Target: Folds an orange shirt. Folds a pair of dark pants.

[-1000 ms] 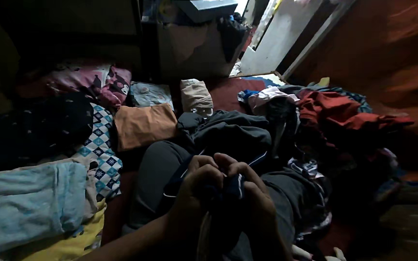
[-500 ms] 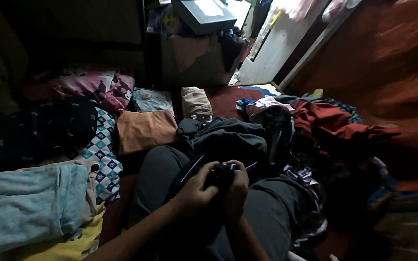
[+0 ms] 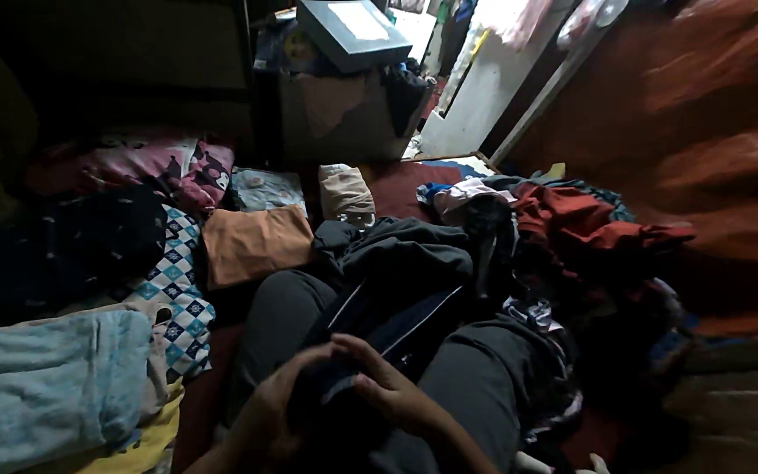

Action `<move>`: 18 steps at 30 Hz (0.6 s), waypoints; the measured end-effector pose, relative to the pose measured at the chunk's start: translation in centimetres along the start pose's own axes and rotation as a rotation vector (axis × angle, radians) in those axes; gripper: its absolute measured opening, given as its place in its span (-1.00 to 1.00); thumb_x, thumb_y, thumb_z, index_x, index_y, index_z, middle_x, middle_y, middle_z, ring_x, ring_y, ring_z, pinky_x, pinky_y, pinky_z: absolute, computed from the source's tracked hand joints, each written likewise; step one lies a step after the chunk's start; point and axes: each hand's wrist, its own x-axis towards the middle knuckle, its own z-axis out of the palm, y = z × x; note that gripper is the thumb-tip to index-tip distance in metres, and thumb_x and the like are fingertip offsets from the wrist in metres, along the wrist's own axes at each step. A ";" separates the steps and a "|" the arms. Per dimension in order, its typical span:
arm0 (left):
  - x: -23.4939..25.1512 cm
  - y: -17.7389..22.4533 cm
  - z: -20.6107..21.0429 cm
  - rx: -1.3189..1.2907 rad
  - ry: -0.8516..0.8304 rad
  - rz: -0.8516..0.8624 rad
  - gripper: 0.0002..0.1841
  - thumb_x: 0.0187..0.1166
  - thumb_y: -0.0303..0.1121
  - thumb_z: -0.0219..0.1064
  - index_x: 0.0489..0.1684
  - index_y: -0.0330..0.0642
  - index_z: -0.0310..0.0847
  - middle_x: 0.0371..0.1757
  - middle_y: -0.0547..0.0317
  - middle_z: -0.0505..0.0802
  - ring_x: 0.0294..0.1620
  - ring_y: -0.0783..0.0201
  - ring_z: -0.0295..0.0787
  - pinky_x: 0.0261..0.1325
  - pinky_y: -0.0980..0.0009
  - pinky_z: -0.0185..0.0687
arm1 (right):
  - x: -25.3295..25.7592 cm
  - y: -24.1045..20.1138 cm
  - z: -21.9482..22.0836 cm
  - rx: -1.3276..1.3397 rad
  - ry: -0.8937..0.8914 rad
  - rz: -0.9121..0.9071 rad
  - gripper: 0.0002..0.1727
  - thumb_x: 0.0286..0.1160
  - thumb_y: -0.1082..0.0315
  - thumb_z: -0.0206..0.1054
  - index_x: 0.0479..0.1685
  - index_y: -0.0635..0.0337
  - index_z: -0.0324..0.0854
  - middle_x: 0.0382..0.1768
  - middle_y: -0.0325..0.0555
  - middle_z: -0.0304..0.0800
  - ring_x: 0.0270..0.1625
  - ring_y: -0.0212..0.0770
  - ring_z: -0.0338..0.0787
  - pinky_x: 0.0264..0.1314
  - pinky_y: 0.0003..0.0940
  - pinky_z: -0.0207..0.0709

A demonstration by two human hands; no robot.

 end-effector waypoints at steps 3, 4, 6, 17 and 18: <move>-3.1 1.7 -3.5 -0.079 -0.147 0.052 -0.70 0.60 -0.49 0.27 0.10 -0.63 0.58 0.09 -0.35 0.83 0.18 0.32 0.79 0.37 0.52 0.55 | -0.1 2.0 -3.8 -0.407 -0.022 0.314 -0.45 0.83 0.11 -0.03 0.54 0.33 0.51 0.47 0.15 0.63 0.63 0.00 0.48 0.70 -0.04 0.25; -3.8 1.9 -4.4 -0.144 -0.158 0.050 -0.72 0.68 -0.45 0.21 0.10 -0.58 0.57 0.09 -0.25 0.83 0.20 0.45 0.75 0.38 0.60 0.51 | 0.2 3.2 -5.3 -0.584 -0.028 0.461 -0.48 0.85 0.09 0.00 0.52 0.24 0.58 0.51 0.13 0.62 0.73 0.14 0.35 0.77 0.14 0.05; -4.4 2.3 -5.8 -0.229 -0.119 0.051 -0.78 0.78 -0.39 0.15 0.11 -0.36 0.59 0.13 0.09 0.83 0.24 0.67 0.68 0.38 0.68 0.51 | 0.3 6.0 -8.4 -0.739 -0.003 0.627 -0.48 0.88 0.07 -0.04 0.49 0.17 0.63 0.57 0.09 0.58 0.81 0.22 0.18 0.80 0.31 -0.20; -2.5 1.9 -17.1 -0.024 0.823 -0.744 -0.56 0.54 -0.68 -0.03 0.43 -0.40 0.27 0.01 0.22 0.62 -0.11 0.64 0.61 -0.06 0.65 0.58 | -4.4 11.0 -11.5 -0.671 0.400 0.529 -0.25 0.58 0.15 0.42 0.67 0.36 0.30 0.64 0.37 0.35 0.66 0.29 0.41 0.67 0.20 0.30; -2.1 1.3 -16.3 -0.062 0.894 -0.861 -0.59 0.51 -0.65 0.02 0.35 -0.26 0.33 -0.10 0.31 0.61 -0.23 0.65 0.58 -0.20 0.64 0.57 | -3.6 10.9 -10.4 -0.623 0.344 0.538 -0.27 0.63 0.13 0.36 0.68 0.38 0.29 0.63 0.35 0.38 0.66 0.22 0.43 0.70 0.10 0.28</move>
